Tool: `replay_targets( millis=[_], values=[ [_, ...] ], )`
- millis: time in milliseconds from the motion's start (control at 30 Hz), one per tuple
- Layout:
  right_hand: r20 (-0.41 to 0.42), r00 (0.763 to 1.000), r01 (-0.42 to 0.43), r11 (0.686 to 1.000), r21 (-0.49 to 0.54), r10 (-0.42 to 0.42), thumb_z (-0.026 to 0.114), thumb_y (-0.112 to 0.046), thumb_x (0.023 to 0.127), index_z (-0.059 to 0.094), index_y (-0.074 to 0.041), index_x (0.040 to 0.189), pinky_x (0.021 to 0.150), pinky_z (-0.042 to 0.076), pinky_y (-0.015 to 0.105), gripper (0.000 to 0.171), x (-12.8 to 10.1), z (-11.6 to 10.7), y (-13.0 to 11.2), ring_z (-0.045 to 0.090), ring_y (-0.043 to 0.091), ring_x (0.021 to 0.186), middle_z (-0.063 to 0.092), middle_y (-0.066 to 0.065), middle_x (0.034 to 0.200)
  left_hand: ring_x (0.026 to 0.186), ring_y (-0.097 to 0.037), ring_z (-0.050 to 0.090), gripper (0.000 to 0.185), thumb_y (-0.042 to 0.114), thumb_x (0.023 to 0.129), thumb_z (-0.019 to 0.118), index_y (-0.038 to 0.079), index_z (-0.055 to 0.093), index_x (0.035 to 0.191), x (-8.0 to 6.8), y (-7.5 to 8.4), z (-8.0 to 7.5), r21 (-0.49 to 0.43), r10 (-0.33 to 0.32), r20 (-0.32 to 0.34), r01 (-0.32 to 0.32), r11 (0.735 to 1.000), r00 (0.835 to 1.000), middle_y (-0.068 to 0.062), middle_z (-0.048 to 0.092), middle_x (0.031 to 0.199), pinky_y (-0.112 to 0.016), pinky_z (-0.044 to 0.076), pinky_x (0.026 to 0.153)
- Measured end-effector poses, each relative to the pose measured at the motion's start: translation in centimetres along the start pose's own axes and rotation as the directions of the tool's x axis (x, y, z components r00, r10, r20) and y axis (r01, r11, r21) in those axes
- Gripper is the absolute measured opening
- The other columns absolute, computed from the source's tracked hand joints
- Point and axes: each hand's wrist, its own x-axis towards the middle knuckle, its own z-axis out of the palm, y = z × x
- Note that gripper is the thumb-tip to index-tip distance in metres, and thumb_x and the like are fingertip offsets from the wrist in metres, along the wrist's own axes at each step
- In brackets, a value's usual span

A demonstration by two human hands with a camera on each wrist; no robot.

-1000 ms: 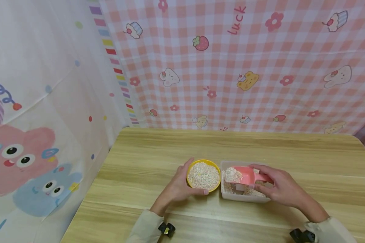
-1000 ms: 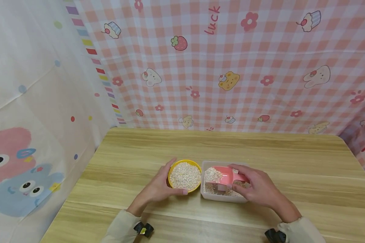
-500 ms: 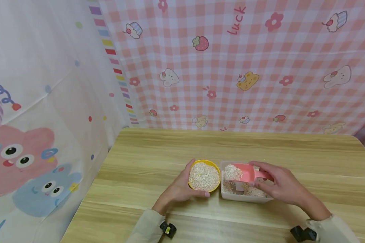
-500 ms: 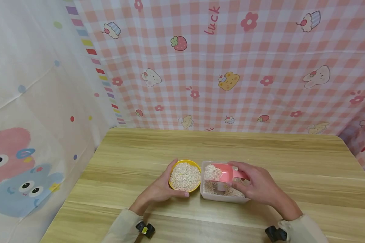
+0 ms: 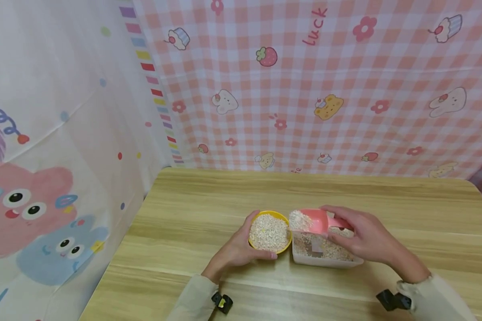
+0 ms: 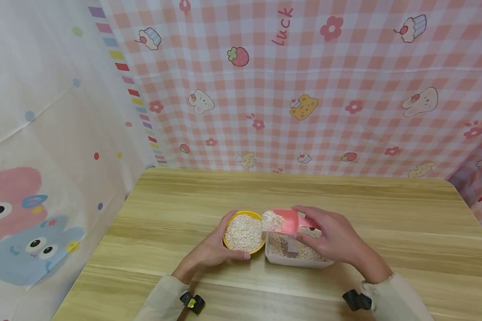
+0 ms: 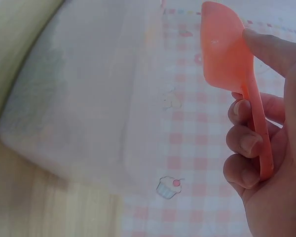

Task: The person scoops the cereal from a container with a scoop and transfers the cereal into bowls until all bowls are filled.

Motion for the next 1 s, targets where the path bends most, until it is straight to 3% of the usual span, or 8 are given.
replay_targets(
  millis=[267, 367, 467, 600, 1000],
  values=[
    [-0.004, 0.992, 0.124, 0.991, -0.053, -0.124, 0.081, -0.026, 0.082, 0.06, -0.01, 0.134, 0.078, 0.056, 0.043, 0.058, 1.4, 0.5, -1.1, 0.069, 0.021, 0.1, 0.069, 0.007, 0.122, 0.136, -0.031, 0.041, 0.12, 0.04, 0.068, 0.091, 0.025, 0.013, 0.158, 0.0, 0.1, -0.1, -0.021, 0.022, 0.005, -0.022, 1.0, 1.0, -0.012, 0.041, 0.152, -0.055, 0.032, 0.112],
    [0.006, 0.986, 0.169, 0.981, -0.095, -0.169, 0.082, -0.026, 0.08, 0.061, -0.01, 0.133, 0.071, 0.054, 0.035, 0.06, 1.8, 0.7, -1.4, 0.066, 0.012, 0.086, 0.071, 0.005, 0.117, 0.135, -0.029, 0.043, 0.12, 0.039, 0.068, 0.091, 0.024, 0.014, 0.158, 0.0, 0.1, -0.1, -0.027, 0.034, 0.008, -0.033, 0.999, 0.999, -0.011, 0.042, 0.15, -0.054, 0.032, 0.112],
    [0.02, 0.98, 0.201, 0.971, -0.128, -0.2, 0.083, -0.027, 0.079, 0.062, -0.009, 0.132, 0.062, 0.048, 0.027, 0.061, 2.2, 1.0, -1.8, 0.055, 0.001, 0.071, 0.071, 0.002, 0.111, 0.135, -0.029, 0.043, 0.12, 0.039, 0.068, 0.092, 0.025, 0.014, 0.158, 0.0, 0.0, -0.1, -0.025, 0.033, 0.008, -0.032, 0.999, 0.999, -0.011, 0.043, 0.15, -0.054, 0.033, 0.111],
    [0.046, 0.976, 0.216, 0.964, -0.157, -0.211, 0.082, -0.03, 0.079, 0.062, -0.009, 0.132, 0.06, 0.045, 0.025, 0.06, 2.6, 1.3, -2.4, 0.048, -0.002, 0.065, 0.071, 0.002, 0.108, 0.135, -0.029, 0.042, 0.12, 0.041, 0.068, 0.091, 0.026, 0.014, 0.158, 0.1, -0.1, 0.0, -0.018, 0.026, 0.009, -0.025, 1.0, 1.0, -0.011, 0.043, 0.15, -0.054, 0.033, 0.111],
    [0.071, 0.969, 0.246, 0.942, -0.228, -0.236, 0.08, -0.039, 0.081, 0.064, -0.011, 0.13, 0.061, 0.051, 0.03, 0.059, 3.5, 1.8, -3.7, 0.064, 0.009, 0.074, 0.07, 0.001, 0.102, 0.136, -0.03, 0.042, 0.12, 0.042, 0.067, 0.091, 0.028, 0.014, 0.158, 0.1, -0.1, -0.1, -0.02, 0.011, 0.012, -0.011, 1.0, 1.0, -0.01, 0.043, 0.149, -0.056, 0.033, 0.111]
  ],
)
